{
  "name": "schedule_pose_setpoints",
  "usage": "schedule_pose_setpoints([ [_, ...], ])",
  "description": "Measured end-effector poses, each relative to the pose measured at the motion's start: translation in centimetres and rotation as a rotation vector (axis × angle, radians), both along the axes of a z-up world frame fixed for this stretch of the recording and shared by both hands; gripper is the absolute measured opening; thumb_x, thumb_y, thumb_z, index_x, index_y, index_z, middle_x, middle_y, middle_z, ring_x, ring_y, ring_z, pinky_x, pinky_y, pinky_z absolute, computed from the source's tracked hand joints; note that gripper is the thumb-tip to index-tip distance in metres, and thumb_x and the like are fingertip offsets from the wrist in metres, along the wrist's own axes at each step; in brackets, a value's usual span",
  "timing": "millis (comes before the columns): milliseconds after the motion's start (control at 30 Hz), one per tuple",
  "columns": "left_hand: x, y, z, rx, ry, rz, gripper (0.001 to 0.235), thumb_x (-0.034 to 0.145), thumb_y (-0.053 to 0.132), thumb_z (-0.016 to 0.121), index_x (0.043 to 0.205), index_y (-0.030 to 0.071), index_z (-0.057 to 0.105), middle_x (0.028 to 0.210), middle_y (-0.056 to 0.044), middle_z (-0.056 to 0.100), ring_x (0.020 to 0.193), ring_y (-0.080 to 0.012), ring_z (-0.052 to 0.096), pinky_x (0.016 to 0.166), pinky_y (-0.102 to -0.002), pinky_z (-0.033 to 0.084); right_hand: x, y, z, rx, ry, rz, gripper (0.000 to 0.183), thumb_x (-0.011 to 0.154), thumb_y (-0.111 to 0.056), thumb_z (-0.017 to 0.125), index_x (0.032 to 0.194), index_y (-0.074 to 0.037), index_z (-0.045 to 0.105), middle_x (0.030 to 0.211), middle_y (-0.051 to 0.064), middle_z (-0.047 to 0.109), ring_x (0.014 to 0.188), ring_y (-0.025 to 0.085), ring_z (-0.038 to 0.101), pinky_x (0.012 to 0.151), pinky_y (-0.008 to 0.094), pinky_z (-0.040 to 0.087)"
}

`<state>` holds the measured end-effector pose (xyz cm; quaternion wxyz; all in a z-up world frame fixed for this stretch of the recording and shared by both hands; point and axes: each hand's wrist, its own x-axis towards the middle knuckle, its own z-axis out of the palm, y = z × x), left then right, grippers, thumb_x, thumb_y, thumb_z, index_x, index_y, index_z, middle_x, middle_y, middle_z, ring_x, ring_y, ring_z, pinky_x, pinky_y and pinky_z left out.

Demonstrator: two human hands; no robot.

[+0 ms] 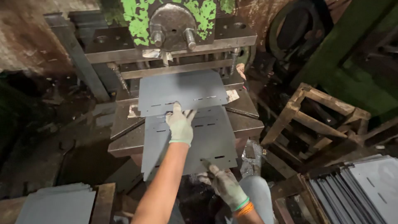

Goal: The recorder is using a hydraulic press or similar machinery to process metal sheets.

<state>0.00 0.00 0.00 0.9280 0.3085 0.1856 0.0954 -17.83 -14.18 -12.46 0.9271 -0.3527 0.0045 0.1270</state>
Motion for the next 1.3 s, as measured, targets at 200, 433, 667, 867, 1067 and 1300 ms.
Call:
schedule_pose_setpoints([
  [200,0.1,0.7,-1.6,0.065,-0.071,-0.028,0.050,0.100,0.023,0.060,0.127,-0.005,0.028,0.110,-0.024,0.055,0.094,-0.0367,0.067,0.086,-0.056,0.065,0.3,1.9,0.9,-0.128,0.027,-0.115,0.029,0.095,-0.007,0.058,0.123,-0.002,0.058,0.117,0.015,0.069,0.101,0.028,0.075,0.085,0.042,0.063],
  [433,0.5,0.5,-1.7,0.100,0.024,-0.022,0.046,0.098,0.025,0.059,0.124,-0.001,0.031,0.110,-0.023,0.057,0.091,-0.0350,0.068,0.079,-0.053,0.066,3.5,3.1,-2.8,-0.355,0.052,-0.160,0.036,0.102,-0.030,0.056,0.121,-0.001,0.065,0.102,0.016,0.077,0.085,0.025,0.074,0.075,0.039,0.063],
  [667,1.9,0.2,-3.4,0.088,-0.054,-0.020,0.057,0.098,0.028,0.063,0.131,-0.005,0.030,0.117,-0.025,0.054,0.097,-0.0386,0.065,0.082,-0.054,0.065,4.5,3.6,-3.7,-0.341,0.170,-0.148,0.046,0.099,-0.045,0.053,0.123,-0.008,0.063,0.094,0.015,0.074,0.073,0.022,0.071,0.063,0.035,0.058],
  [867,0.9,2.5,-6.9,0.037,-0.160,-0.116,0.057,0.097,0.029,0.064,0.137,0.002,0.033,0.130,-0.021,0.057,0.105,-0.0368,0.067,0.083,-0.051,0.060,4.1,3.8,3.3,-0.352,-0.004,-0.030,0.054,0.111,-0.046,0.051,0.123,0.005,0.064,0.103,0.015,0.069,0.085,0.023,0.067,0.074,0.036,0.055],
  [1067,-12.6,15.2,-4.3,0.667,-0.088,-0.054,0.033,0.102,0.031,0.066,0.117,0.003,0.069,0.105,-0.016,0.077,0.087,-0.0232,0.076,0.074,-0.036,0.059,11.8,6.2,13.4,-0.226,-0.089,-0.093,0.055,0.108,-0.045,0.052,0.141,-0.001,0.052,0.124,0.008,0.064,0.104,0.022,0.065,0.094,0.037,0.058],
  [1300,-31.5,31.2,-14.2,2.383,0.781,0.390,0.080,0.082,0.062,0.061,0.132,-0.001,0.056,0.135,-0.032,0.054,0.122,-0.0498,0.052,0.098,-0.058,0.043,17.3,5.2,11.3,-0.053,-0.141,-0.025,0.024,0.116,-0.018,0.052,0.127,0.002,0.052,0.114,0.020,0.061,0.093,0.025,0.066,0.084,0.038,0.061],
])
